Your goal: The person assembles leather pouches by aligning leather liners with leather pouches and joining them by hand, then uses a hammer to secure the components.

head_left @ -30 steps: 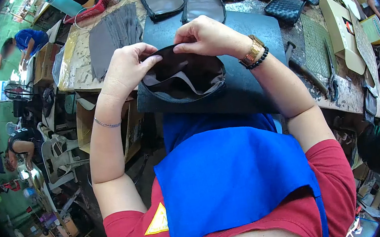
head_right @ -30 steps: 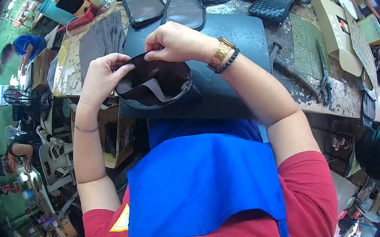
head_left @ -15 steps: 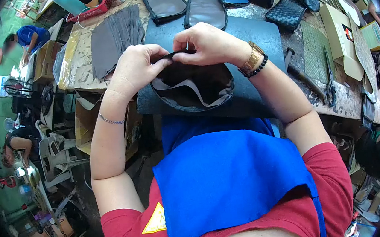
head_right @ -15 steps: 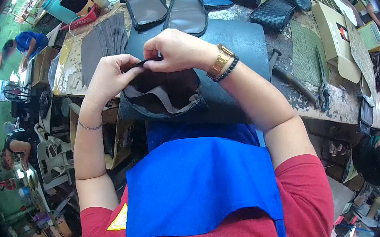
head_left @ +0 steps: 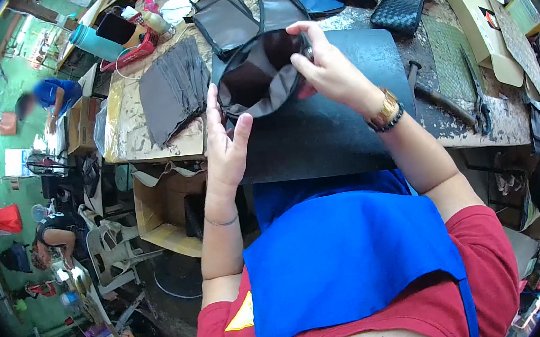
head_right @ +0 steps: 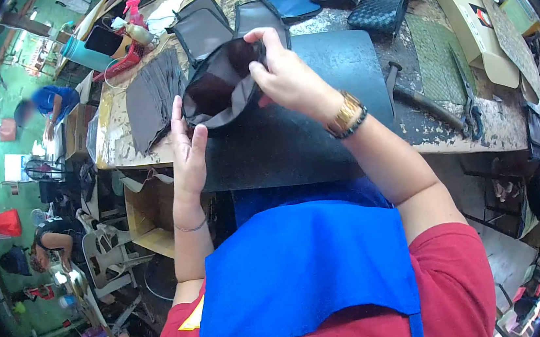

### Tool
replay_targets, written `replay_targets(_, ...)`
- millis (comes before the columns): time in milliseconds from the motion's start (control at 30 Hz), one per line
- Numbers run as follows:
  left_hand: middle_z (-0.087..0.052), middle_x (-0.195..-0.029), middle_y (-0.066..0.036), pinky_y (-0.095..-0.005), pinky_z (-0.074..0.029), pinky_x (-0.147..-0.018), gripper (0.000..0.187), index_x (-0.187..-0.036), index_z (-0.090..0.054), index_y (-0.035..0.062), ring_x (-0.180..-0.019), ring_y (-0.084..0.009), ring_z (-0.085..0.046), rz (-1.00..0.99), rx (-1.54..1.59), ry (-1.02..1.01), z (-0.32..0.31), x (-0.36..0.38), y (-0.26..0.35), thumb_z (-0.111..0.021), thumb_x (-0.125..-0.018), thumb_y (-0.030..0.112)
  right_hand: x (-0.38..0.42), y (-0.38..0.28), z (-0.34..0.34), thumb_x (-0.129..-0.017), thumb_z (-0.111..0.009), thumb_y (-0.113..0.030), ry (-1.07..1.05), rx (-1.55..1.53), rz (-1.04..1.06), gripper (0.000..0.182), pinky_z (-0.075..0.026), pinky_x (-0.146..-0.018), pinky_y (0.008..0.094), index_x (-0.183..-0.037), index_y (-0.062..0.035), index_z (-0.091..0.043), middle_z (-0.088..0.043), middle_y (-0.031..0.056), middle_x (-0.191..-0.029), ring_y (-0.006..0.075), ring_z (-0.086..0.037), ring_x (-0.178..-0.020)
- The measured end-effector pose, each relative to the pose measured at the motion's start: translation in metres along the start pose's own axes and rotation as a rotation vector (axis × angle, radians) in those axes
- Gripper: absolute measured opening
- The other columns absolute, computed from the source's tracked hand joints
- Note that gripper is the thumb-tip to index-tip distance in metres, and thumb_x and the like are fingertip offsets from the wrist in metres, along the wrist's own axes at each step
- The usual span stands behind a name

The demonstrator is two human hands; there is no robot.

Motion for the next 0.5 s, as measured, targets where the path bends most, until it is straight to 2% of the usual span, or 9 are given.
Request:
replay_targets(33,-0.039,-0.148,-0.024,-0.036,-0.029,-0.115,0.077,-0.152,-0.024,-0.0061,-0.137,-0.026,-0.04,0.001,-0.02,0.083,0.005,0.001,-0.003,-0.064,-0.097,0.03,0.011,-0.008,-0.003,-0.096,-0.053,-0.013,-0.028,-0.016,-0.007,0.046,-0.055,-0.055,0.0316,-0.137,-0.0051,-0.033,-0.061,0.0098,-0.075,0.0179,-0.066,-0.06)
replay_targets(100,-0.048,-0.141,-0.022,-0.0344,-0.035,-0.111,0.07,-0.15,-0.028,-0.0063,-0.13,-0.0237,-0.048,0.041,0.018,0.077,0.011,0.0,0.003,-0.065,-0.097,0.02,0.028,-0.013,-0.011,-0.095,-0.054,-0.012,-0.085,-0.105,-0.029,0.051,-0.055,-0.057,0.0325,-0.141,-0.0065,-0.034,-0.062,0.0112,-0.076,0.0187,-0.067,-0.061)
replay_targets(200,-0.056,-0.133,-0.019,-0.031,-0.042,-0.105,0.064,-0.148,-0.032,-0.0065,-0.12,-0.0198,-0.055,0.09,0.073,0.071,0.016,0.003,0.0,-0.064,-0.096,0.01,0.039,-0.019,-0.014,-0.094,-0.058,-0.014,-0.127,0.287,0.099,0.047,-0.054,-0.058,0.0363,-0.138,-0.007,-0.041,-0.063,0.0138,-0.076,0.0241,-0.064,-0.057)
replay_targets(233,-0.058,-0.13,-0.018,-0.0297,-0.043,-0.103,0.062,-0.147,-0.033,-0.0065,-0.117,-0.0183,-0.057,0.099,0.092,0.069,0.017,0.002,-0.002,-0.064,-0.095,0.008,0.04,-0.022,-0.011,-0.09,-0.066,-0.02,-0.106,0.459,0.078,0.045,-0.053,-0.065,0.0391,-0.131,-0.0085,-0.051,-0.066,0.0149,-0.087,0.029,-0.065,-0.067)
replay_targets(333,-0.06,-0.128,-0.016,-0.0281,-0.045,-0.101,0.059,-0.146,-0.035,-0.0064,-0.114,-0.0157,-0.059,0.126,0.136,0.03,0.015,0.0,-0.006,-0.063,-0.095,0.003,0.043,-0.057,-0.014,-0.085,-0.072,-0.027,0.14,0.712,0.626,0.043,-0.052,-0.076,0.0402,-0.122,-0.0093,-0.059,-0.067,0.0131,-0.1,0.0307,-0.065,-0.087)
replay_targets(367,-0.06,-0.129,-0.017,-0.0281,-0.045,-0.101,0.059,-0.146,-0.035,-0.0064,-0.114,-0.0156,-0.059,0.127,0.16,0.019,0.014,-0.001,-0.007,-0.063,-0.095,0.003,0.037,-0.061,-0.022,-0.081,-0.075,-0.03,0.109,0.791,0.642,0.039,-0.05,-0.087,0.0403,-0.114,-0.011,-0.064,-0.066,0.0117,-0.107,0.0302,-0.063,-0.103)
replay_targets(467,-0.059,-0.131,-0.017,-0.0283,-0.045,-0.102,0.059,-0.146,-0.035,-0.006,-0.116,-0.0158,-0.058,0.167,0.167,-0.013,0.013,-0.002,-0.005,-0.063,-0.094,0.001,0.016,-0.056,-0.049,-0.082,-0.074,-0.031,0.009,0.699,0.83,0.037,-0.049,-0.09,0.041,-0.112,-0.0102,-0.065,-0.066,0.0129,-0.108,0.0321,-0.062,-0.106)
replay_targets(500,-0.059,-0.132,-0.017,-0.0286,-0.045,-0.102,0.06,-0.147,-0.035,-0.0058,-0.117,-0.0161,-0.057,0.198,0.151,-0.038,0.012,-0.001,0.0,-0.063,-0.094,0.001,0.003,-0.049,-0.059,-0.082,-0.073,-0.032,-0.087,0.655,0.773,0.036,-0.051,-0.085,0.0413,-0.109,-0.0093,-0.066,-0.069,0.0133,-0.102,0.032,-0.066,-0.099)
Point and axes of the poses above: each hand's wrist, its own x-axis away from the middle knuckle, its own z-axis out of the back of the hand, y = z × x, the point moved 8 cm from there along -x, towards the middle knuckle
